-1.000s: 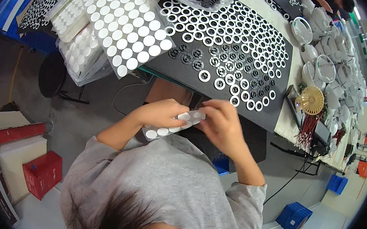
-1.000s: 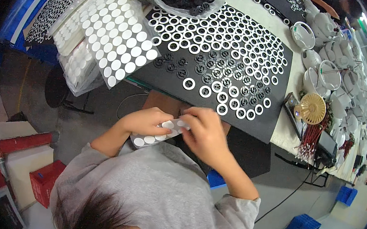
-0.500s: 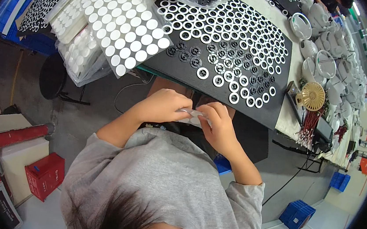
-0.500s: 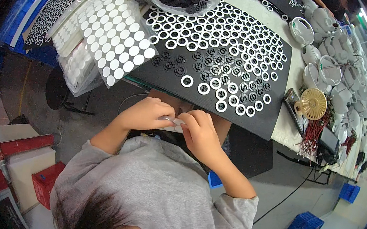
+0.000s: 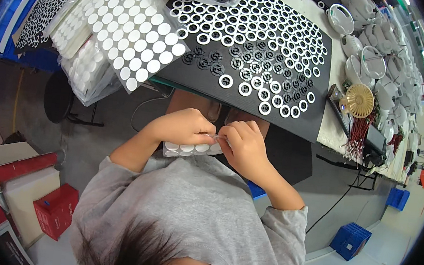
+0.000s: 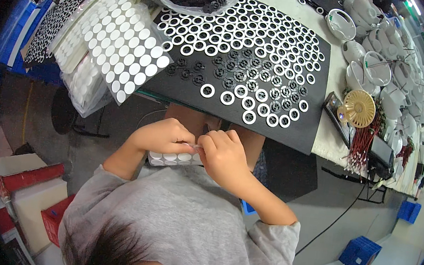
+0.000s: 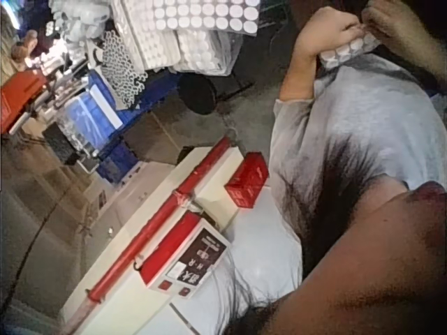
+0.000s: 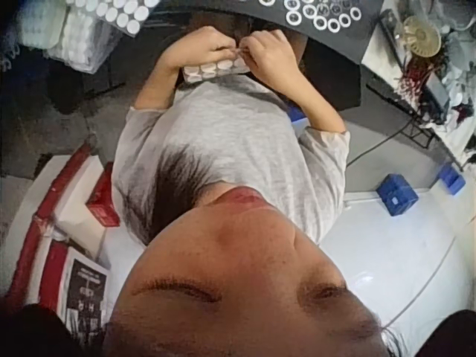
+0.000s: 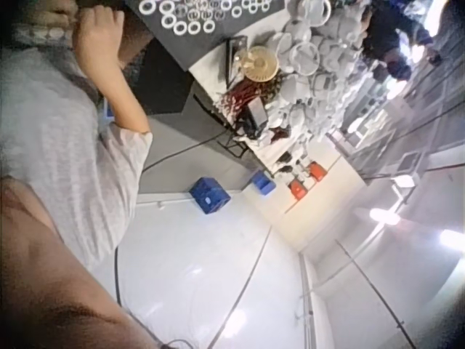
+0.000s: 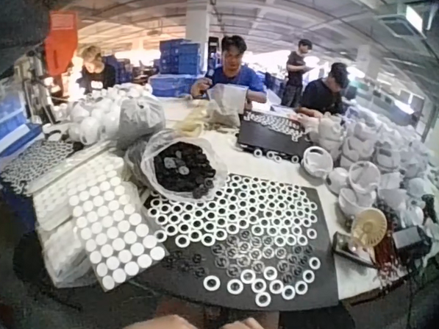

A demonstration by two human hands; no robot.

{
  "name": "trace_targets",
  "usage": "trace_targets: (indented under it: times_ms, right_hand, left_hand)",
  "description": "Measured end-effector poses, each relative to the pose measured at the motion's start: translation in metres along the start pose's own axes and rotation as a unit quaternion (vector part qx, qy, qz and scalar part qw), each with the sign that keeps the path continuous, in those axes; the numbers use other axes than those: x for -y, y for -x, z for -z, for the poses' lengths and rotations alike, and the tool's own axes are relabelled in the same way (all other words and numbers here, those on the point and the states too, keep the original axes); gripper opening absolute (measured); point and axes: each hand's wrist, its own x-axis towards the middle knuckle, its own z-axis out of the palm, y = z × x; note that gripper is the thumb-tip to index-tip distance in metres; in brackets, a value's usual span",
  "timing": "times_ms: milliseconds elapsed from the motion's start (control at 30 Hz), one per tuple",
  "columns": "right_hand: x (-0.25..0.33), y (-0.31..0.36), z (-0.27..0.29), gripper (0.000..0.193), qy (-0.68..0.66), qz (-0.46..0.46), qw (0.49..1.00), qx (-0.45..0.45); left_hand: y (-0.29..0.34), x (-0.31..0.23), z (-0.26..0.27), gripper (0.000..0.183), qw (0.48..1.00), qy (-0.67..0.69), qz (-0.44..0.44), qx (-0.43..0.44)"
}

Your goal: The person peels white circular stickers from a transparent backing sheet and places them onto a black tray. The person handles the sheet with both hands, systematically removing stickers one by one and arranging them in rows on the tray.

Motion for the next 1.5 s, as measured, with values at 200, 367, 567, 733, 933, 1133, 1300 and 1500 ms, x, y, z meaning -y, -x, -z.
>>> trace_targets:
  times_ms: [200, 367, 567, 733, 933, 1133, 1300, 1500]
  right_hand:
    - [-0.002, 0.002, -0.008, 0.016, 0.037, 0.028, 0.999, -0.018]
    - [-0.003, -0.001, -0.009, 0.020, 0.051, 0.066, 0.996, -0.029]
    - [-0.002, -0.004, 0.022, 0.017, -0.121, 0.003, 0.993, -0.001]
    - [-0.029, -0.004, 0.057, 0.009, -0.183, -0.142, 0.970, -0.075]
    - [-0.103, 0.013, 0.079, 0.009, -0.175, -0.379, 0.903, -0.105]
    - [-0.117, 0.012, 0.067, 0.011, -0.095, -0.354, 0.921, -0.133]
    - [-0.107, 0.003, 0.066, 0.011, 0.007, -0.350, 0.930, -0.109]
    - [-0.112, 0.006, 0.062, 0.011, 0.072, -0.311, 0.940, -0.123]
  left_hand:
    - [0.000, 0.005, 0.002, 0.017, 0.998, 0.057, -0.009, 0.006]
    - [0.002, 0.013, 0.003, 0.018, 0.989, 0.132, 0.043, 0.047]
    - [0.007, 0.022, 0.008, 0.020, 0.944, 0.308, 0.092, 0.073]
    - [0.007, 0.021, 0.009, 0.020, 0.952, 0.287, 0.101, 0.035]
    - [0.010, 0.026, 0.001, 0.021, 0.961, 0.250, 0.116, 0.035]
    - [0.009, 0.028, -0.002, 0.022, 0.968, 0.225, 0.111, 0.031]
    - [0.009, 0.030, -0.002, 0.022, 0.969, 0.220, 0.104, 0.030]
    - [0.008, 0.027, -0.002, 0.022, 0.970, 0.219, 0.107, 0.025]
